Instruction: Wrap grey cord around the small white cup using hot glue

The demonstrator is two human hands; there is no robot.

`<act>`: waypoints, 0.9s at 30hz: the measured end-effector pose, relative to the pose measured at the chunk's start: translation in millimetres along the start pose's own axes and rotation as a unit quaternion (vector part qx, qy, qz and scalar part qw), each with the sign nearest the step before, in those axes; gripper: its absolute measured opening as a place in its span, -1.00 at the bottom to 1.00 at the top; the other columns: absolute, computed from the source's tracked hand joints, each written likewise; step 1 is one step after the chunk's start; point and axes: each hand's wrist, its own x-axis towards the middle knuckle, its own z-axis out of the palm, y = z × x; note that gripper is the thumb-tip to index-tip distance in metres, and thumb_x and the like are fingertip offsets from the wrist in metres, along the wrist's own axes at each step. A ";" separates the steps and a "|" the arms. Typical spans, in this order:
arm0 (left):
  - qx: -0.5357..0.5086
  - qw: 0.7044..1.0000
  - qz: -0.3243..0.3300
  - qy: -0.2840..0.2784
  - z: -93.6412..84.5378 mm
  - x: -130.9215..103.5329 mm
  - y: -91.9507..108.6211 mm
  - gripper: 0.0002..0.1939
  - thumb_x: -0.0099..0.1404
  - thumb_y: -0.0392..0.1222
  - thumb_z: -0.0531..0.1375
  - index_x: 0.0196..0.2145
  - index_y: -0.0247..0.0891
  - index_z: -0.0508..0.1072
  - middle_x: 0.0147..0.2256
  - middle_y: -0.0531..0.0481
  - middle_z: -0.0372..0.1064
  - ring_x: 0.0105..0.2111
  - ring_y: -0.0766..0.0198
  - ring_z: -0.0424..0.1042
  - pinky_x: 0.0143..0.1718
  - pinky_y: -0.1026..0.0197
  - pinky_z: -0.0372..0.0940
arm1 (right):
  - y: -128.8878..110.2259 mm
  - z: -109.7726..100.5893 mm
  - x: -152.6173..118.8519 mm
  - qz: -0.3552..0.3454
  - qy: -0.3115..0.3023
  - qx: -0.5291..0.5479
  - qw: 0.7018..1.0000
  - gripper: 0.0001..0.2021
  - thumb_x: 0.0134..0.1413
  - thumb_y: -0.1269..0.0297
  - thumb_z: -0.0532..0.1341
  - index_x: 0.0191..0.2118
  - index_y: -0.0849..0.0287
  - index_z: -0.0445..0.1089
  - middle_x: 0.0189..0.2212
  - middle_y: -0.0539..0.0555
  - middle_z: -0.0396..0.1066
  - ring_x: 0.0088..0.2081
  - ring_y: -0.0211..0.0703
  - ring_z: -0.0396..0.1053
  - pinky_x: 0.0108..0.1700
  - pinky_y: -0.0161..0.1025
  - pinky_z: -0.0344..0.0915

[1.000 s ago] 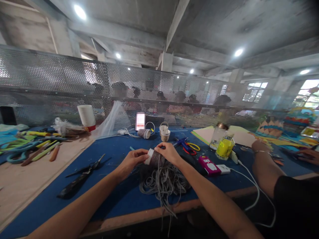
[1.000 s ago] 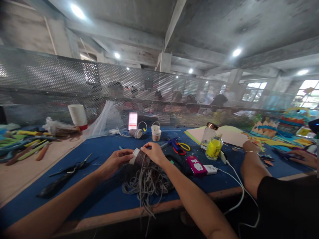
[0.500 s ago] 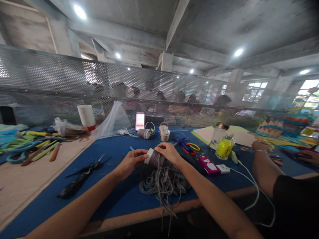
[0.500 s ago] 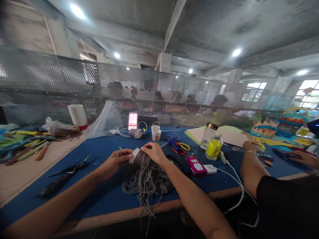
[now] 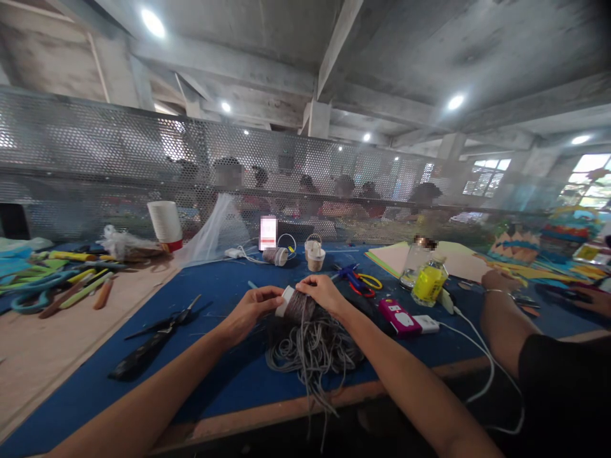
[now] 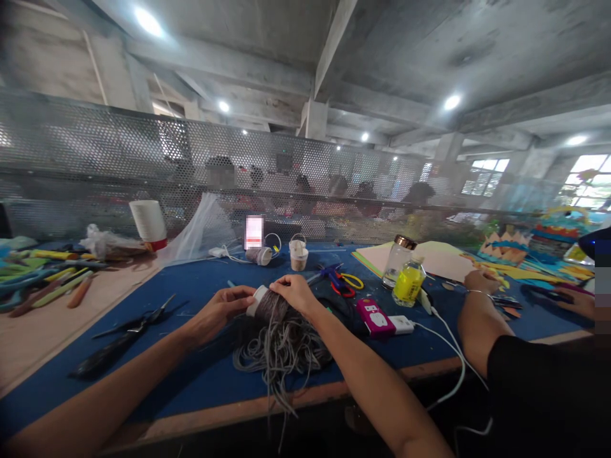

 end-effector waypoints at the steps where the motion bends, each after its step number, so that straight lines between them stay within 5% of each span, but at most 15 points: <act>1: 0.000 1.000 -0.001 0.000 0.1 -0.3 0.5 -0.70 0.08 -0.10 0.33 -0.23 -0.29 0.55 -0.33 -0.11 0.50 -0.38 0.23 0.42 -0.27 0.21 0.25 | -0.2 0.3 -0.3 0.004 -0.001 0.006 1.000 -0.74 -0.08 0.12 0.26 -0.38 0.26 0.49 -0.47 0.00 0.44 -0.45 -0.30 0.29 -0.36 -0.35 0.17; 27: 0.009 1.000 0.012 -0.020 0.9 -1.3 1.5 -0.71 0.10 -0.10 0.32 -0.22 -0.29 0.55 -0.32 -0.09 0.50 -0.35 0.23 0.42 -0.25 0.22 0.24 | 6.0 3.0 -2.7 0.088 -0.061 0.115 0.988 -0.68 -0.07 0.03 0.26 -0.38 0.24 0.40 -0.55 -0.07 0.32 -0.53 -0.35 0.20 -0.45 -0.37 0.11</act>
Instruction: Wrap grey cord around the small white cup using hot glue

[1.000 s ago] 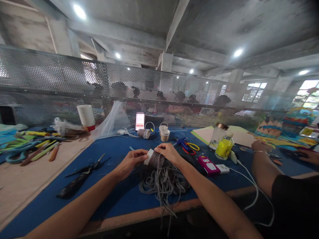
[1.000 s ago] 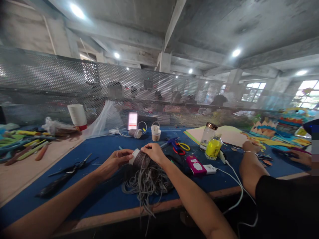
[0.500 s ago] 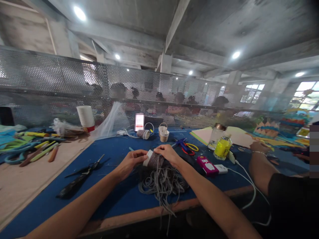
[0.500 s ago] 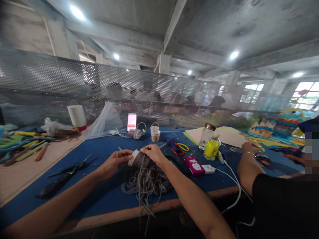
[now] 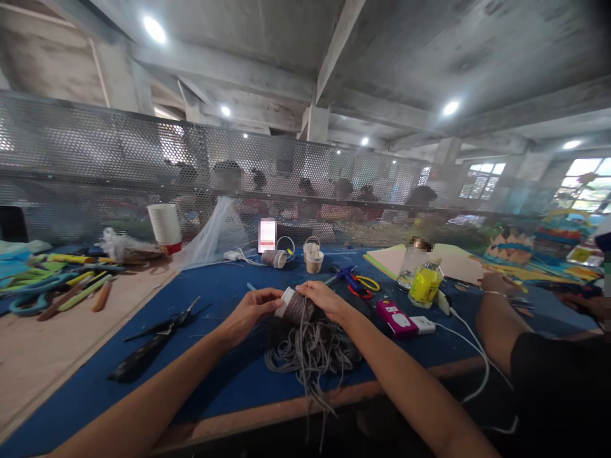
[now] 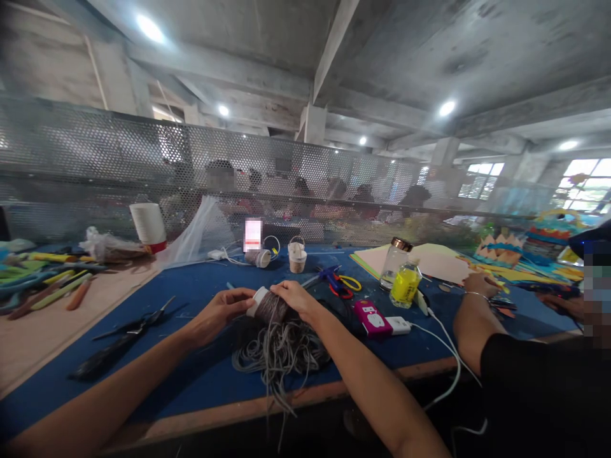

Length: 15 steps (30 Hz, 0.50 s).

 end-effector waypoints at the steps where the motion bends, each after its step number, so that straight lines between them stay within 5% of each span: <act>1: 0.002 1.000 0.000 0.000 0.0 -0.2 0.1 -0.71 0.11 -0.10 0.32 -0.22 -0.30 0.54 -0.32 -0.09 0.50 -0.35 0.23 0.42 -0.26 0.22 0.24 | -0.2 -0.1 -0.4 0.003 -0.011 0.003 1.000 -0.68 -0.05 0.02 0.25 -0.37 0.23 0.38 -0.56 -0.08 0.30 -0.53 -0.35 0.19 -0.44 -0.37 0.11; 15: -0.032 0.999 -0.022 0.009 0.1 0.2 1.1 -0.76 0.16 -0.12 0.28 -0.26 -0.32 0.54 -0.35 -0.07 0.47 -0.37 0.26 0.40 -0.30 0.27 0.22 | -8.4 4.0 -4.6 -0.173 0.038 -0.159 0.971 -0.71 0.10 0.06 0.16 -0.28 0.22 0.39 -0.35 0.01 0.41 -0.32 -0.25 0.32 -0.23 -0.32 0.21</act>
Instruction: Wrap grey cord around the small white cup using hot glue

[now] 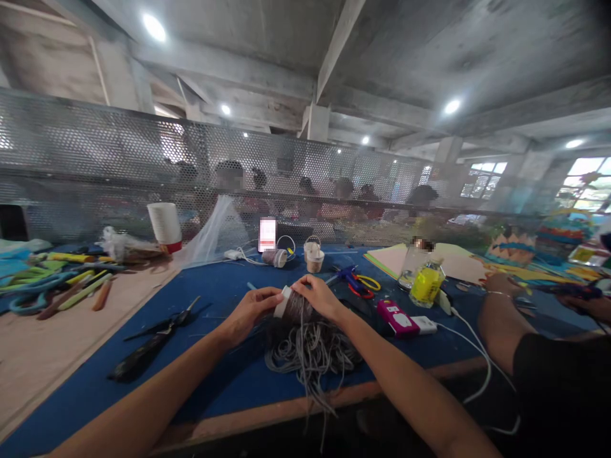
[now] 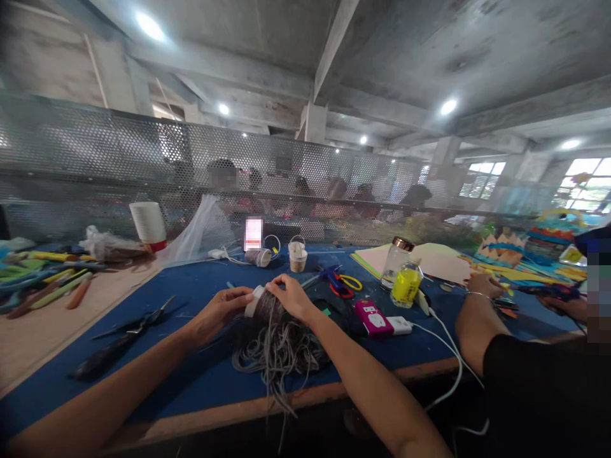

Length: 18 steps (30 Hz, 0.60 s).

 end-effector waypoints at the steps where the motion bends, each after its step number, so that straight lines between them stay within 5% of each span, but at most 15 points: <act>1: -0.001 1.000 -0.002 0.000 0.0 0.4 -0.6 -0.77 0.17 -0.11 0.28 -0.29 -0.33 0.54 -0.38 -0.07 0.46 -0.39 0.27 0.39 -0.31 0.27 0.22 | -0.7 1.1 -1.2 -0.007 0.000 -0.005 1.000 -0.72 0.11 0.06 0.16 -0.27 0.21 0.38 -0.33 0.01 0.41 -0.32 -0.25 0.33 -0.23 -0.32 0.22; 18: -0.001 1.000 -0.006 0.003 -1.1 -1.0 -2.5 -0.78 0.15 -0.16 0.29 -0.27 -0.35 0.54 -0.37 -0.09 0.47 -0.38 0.25 0.41 -0.29 0.25 0.23 | -12.1 1.4 -6.5 -0.078 0.075 -0.078 0.991 -0.78 0.09 0.10 0.21 -0.35 0.17 0.41 -0.37 0.00 0.42 -0.33 -0.25 0.37 -0.22 -0.32 0.26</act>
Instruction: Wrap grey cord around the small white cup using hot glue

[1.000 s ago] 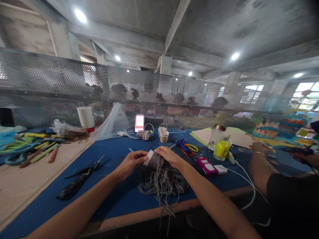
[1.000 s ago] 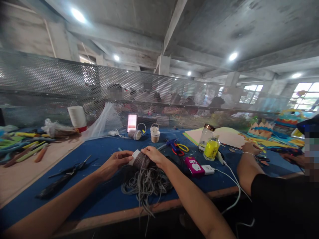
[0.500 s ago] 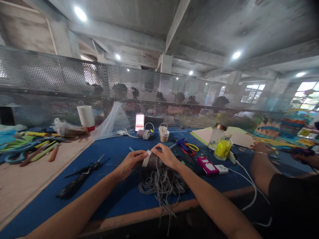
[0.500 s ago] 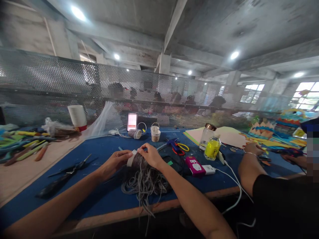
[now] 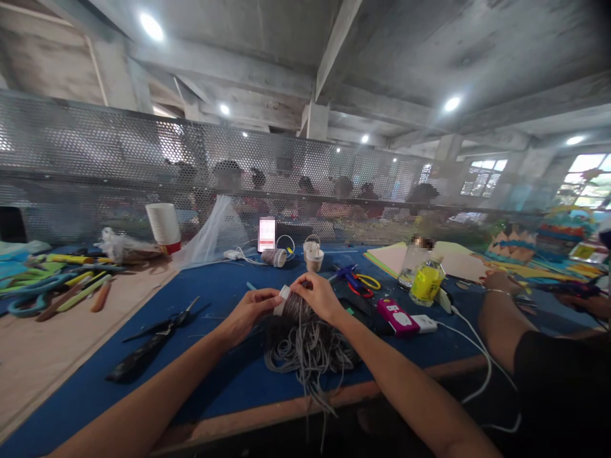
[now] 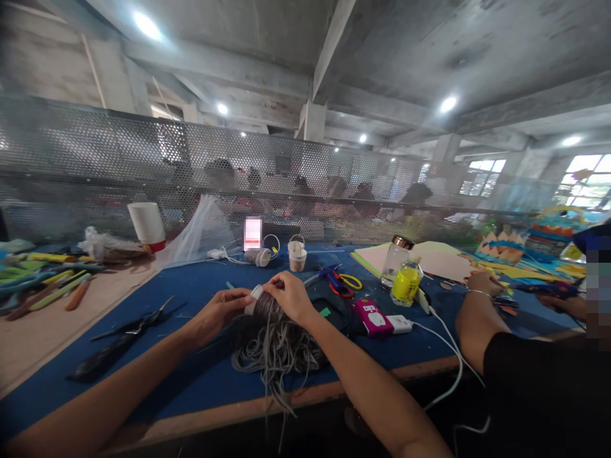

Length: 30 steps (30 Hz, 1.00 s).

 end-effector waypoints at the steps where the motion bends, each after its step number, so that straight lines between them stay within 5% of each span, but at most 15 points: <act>1: 0.003 1.000 0.000 -0.003 0.0 0.1 -0.1 -0.78 0.15 -0.16 0.30 -0.27 -0.34 0.54 -0.36 -0.09 0.48 -0.38 0.24 0.41 -0.29 0.24 0.23 | -1.4 -0.3 -0.1 -0.007 0.010 -0.011 1.000 -0.78 0.08 0.11 0.21 -0.36 0.17 0.41 -0.37 0.00 0.41 -0.32 -0.25 0.37 -0.20 -0.32 0.26; 14: 0.016 1.000 0.003 0.005 0.7 0.2 1.2 -0.79 0.13 -0.14 0.30 -0.31 -0.33 0.56 -0.39 -0.07 0.48 -0.41 0.28 0.40 -0.33 0.28 0.22 | -3.5 1.7 -2.6 -0.029 0.056 -0.095 0.993 -0.81 0.14 0.14 0.17 -0.40 0.13 0.38 -0.37 -0.02 0.39 -0.32 -0.27 0.35 -0.24 -0.34 0.23; 30: -0.014 1.000 -0.009 0.004 -0.3 2.3 -0.4 -0.76 0.10 -0.12 0.32 -0.30 -0.32 0.57 -0.40 -0.09 0.50 -0.43 0.26 0.42 -0.35 0.27 0.23 | -0.4 1.7 -0.8 -0.033 0.056 -0.059 0.996 -0.79 0.11 0.10 0.20 -0.38 0.13 0.40 -0.38 0.00 0.39 -0.33 -0.24 0.35 -0.23 -0.32 0.26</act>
